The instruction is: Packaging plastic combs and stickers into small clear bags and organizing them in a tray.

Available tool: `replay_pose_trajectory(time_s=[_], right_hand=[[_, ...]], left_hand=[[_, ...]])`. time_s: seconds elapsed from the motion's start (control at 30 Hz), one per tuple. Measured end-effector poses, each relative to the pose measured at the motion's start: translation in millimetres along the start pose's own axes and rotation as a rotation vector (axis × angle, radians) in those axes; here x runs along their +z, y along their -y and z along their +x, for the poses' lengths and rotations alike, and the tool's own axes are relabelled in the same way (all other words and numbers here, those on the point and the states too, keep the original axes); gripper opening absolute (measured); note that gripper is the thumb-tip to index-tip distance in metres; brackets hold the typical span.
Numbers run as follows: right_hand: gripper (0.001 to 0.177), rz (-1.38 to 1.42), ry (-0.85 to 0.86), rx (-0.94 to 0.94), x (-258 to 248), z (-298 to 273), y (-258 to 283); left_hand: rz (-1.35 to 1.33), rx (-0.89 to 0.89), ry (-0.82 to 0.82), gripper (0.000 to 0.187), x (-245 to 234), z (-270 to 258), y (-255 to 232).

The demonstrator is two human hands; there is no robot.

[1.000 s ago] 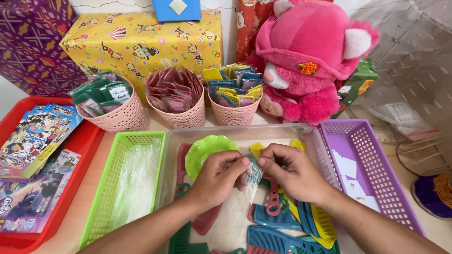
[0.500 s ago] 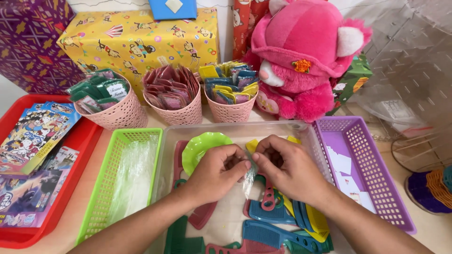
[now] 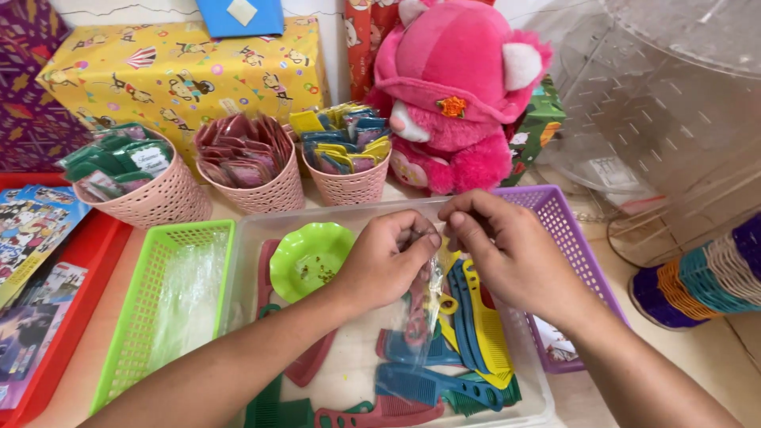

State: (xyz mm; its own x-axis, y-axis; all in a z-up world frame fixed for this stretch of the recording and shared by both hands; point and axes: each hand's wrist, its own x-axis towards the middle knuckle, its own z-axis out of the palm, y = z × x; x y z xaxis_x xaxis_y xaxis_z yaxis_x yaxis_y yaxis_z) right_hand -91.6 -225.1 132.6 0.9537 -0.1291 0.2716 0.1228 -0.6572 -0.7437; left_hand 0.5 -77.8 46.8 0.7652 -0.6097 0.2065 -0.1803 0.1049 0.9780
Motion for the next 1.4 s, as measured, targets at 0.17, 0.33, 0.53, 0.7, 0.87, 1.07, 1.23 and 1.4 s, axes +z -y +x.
replay_pose_trajectory(time_s=[0.17, 0.33, 0.53, 0.7, 0.87, 1.07, 1.23, 1.4], right_hand=[[0.02, -0.241, 0.117, 0.2, -38, -6, -36], [0.022, -0.464, 0.237, 0.363, -40, -12, -96], [0.038, -0.644, 0.304, 0.329, -18, -6, -131], [0.037, -0.676, 0.336, 0.355, -11, -3, -128], [0.034, -0.583, 0.307, 0.355, -10, -3, -140], [0.026, -0.609, 0.302, 0.384, -16, -2, -127], [0.025, -0.589, 0.258, 0.396, -19, 2, -126], [0.024, -0.573, 0.229, 0.406, -19, 0, -130]], left_hand=[[-0.062, -0.007, 0.03, 0.012, 34, 17, 21], [-0.066, 0.059, 0.098, 0.01, 68, 41, 38], [0.14, 0.06, 0.092, 0.01, 87, 61, 65], [0.149, -0.001, 0.088, 0.012, 84, 66, 74], [0.1, -0.035, 0.105, 0.013, 81, 65, 63], [0.098, -0.046, 0.141, 0.014, 81, 65, 58], [0.113, -0.053, 0.146, 0.014, 80, 64, 54], [0.134, -0.059, 0.149, 0.014, 79, 65, 56]])
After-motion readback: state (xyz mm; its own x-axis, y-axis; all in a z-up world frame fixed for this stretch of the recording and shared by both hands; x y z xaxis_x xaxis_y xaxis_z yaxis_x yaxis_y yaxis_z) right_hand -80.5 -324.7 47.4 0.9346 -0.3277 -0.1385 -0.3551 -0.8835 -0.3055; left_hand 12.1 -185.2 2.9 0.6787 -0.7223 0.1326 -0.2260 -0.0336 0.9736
